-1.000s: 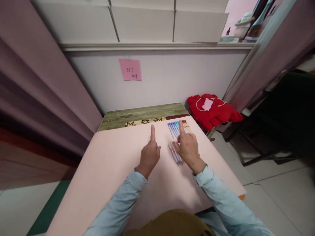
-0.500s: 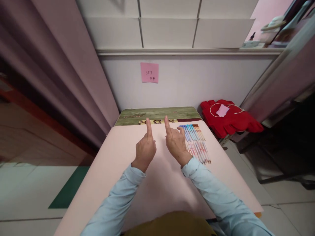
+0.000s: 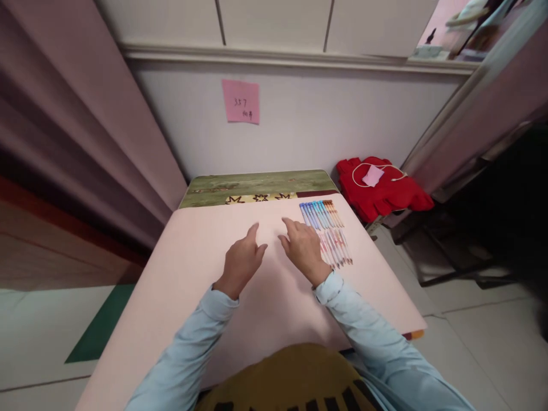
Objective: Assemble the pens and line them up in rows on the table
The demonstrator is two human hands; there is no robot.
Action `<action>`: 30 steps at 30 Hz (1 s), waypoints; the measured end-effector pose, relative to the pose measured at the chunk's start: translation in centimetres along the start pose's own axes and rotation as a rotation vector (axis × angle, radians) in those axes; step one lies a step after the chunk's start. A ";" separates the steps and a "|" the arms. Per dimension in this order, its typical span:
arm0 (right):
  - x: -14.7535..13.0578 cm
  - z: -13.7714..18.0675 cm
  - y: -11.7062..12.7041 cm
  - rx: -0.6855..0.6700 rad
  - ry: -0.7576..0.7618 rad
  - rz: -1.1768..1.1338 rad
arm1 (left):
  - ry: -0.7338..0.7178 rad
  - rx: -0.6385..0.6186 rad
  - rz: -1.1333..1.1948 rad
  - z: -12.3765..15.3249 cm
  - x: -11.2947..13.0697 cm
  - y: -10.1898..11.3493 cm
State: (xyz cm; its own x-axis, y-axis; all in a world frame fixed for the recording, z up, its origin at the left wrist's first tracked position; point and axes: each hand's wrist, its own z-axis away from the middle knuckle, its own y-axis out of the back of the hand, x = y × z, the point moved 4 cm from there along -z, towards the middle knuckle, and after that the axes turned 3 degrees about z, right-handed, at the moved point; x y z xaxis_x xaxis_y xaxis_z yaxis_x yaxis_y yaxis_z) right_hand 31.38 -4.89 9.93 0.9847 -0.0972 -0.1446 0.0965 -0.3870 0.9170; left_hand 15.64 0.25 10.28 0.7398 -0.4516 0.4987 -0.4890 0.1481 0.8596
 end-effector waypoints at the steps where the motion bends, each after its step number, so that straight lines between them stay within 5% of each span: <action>1: 1.1 1.1 -0.8 -0.054 -0.060 0.004 | 0.007 -0.049 0.082 0.8 -1.0 -1.0; 4: 4.7 4.9 -3.1 -0.236 -0.277 0.064 | 0.133 -0.208 0.425 4.1 -4.1 -4.1; 8: 7.6 8.1 -4.6 -0.322 -0.401 0.121 | 0.294 -0.237 0.674 7.7 -6.5 -5.7; 24: 5.8 7.9 -5.3 -0.378 -0.387 0.143 | 0.497 -0.299 0.901 13.2 -7.6 -6.4; 27: 5.4 7.5 -4.1 -0.290 -0.431 -0.043 | 0.545 -0.281 0.951 13.3 -7.2 -5.5; 30: 3.0 7.3 -3.8 -0.313 -0.463 -0.620 | 0.588 -0.173 1.050 12.2 -6.3 -4.3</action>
State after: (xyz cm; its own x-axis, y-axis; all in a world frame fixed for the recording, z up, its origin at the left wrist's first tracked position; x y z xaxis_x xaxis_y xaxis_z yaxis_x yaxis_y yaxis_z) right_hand 32.87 -10.42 3.28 0.5876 -0.3437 -0.7325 0.7042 -0.2286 0.6722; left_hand 7.41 -8.32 2.11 0.1393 0.4197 0.8969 -0.9410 0.3382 -0.0121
